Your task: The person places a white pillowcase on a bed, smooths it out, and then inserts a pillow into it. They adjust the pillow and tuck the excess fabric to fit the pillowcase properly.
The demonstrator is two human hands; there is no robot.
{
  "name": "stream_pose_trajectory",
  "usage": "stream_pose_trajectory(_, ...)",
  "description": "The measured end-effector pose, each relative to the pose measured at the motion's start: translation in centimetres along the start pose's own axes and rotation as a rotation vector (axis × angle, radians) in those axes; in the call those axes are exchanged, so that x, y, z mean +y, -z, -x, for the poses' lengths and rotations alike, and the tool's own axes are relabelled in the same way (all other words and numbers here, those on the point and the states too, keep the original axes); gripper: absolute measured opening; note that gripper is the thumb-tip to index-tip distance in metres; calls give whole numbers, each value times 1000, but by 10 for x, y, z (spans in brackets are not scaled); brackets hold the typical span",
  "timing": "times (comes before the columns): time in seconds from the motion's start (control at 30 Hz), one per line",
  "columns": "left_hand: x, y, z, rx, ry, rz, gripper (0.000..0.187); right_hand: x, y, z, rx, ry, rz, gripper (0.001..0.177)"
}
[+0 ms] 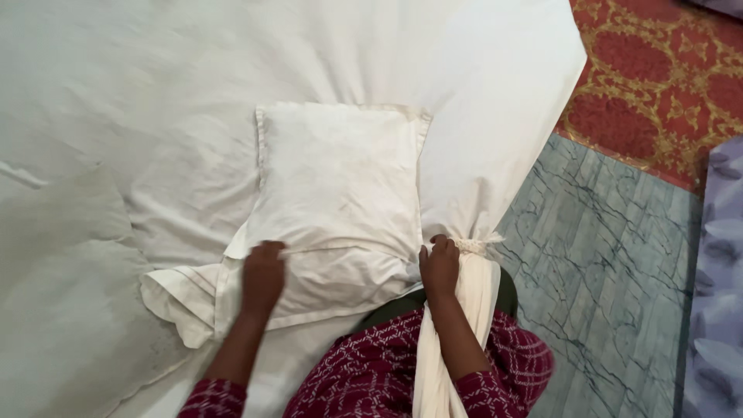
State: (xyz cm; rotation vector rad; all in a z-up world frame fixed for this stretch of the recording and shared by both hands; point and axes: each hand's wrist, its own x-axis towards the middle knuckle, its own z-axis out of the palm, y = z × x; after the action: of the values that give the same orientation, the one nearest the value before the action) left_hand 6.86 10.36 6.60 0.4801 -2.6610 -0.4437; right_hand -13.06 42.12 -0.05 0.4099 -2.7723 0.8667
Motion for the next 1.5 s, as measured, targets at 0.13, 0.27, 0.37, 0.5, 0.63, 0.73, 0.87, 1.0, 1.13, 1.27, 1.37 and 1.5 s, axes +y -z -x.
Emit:
stream_pose_trajectory(0.13,59,-26,-9,-20,-293,36,28,-12,24,6,-221,-21,-202,23)
stream_pose_trajectory(0.27,76,-53,-26,88,-482,-127,28,-24,43,10,-311,96,-260,17)
stream_pose_trajectory(0.37,75,-65,-38,47,-500,-194,24,-31,55,15,-356,141,-295,18)
stream_pose_trajectory(0.5,73,-65,-51,-58,-446,-194,13,-34,60,19,-544,193,-85,26)
stream_pose_trajectory(0.63,80,-46,-48,-21,-404,-70,15,-30,48,21,-592,257,131,30)
stream_pose_trajectory(0.73,87,-33,-36,-3,-385,-9,19,-25,45,23,-564,274,157,26)
stream_pose_trajectory(0.87,88,-24,-25,-5,-380,9,21,-26,47,24,-588,228,125,24)
stream_pose_trajectory(1.0,95,-31,-23,38,-406,10,24,-23,46,21,-574,140,34,22)
stream_pose_trajectory(1.13,106,-58,-15,-128,-419,80,16,-7,38,24,-337,78,-273,17)
stream_pose_trajectory(1.27,117,-88,1,-180,-601,67,26,-3,35,16,-280,70,-295,29)
stream_pose_trajectory(1.37,123,-97,14,-199,-638,5,39,-19,34,11,-297,172,-153,34)
stream_pose_trajectory(1.5,128,-102,21,-297,-645,-87,50,-28,27,-1,-259,388,8,30)
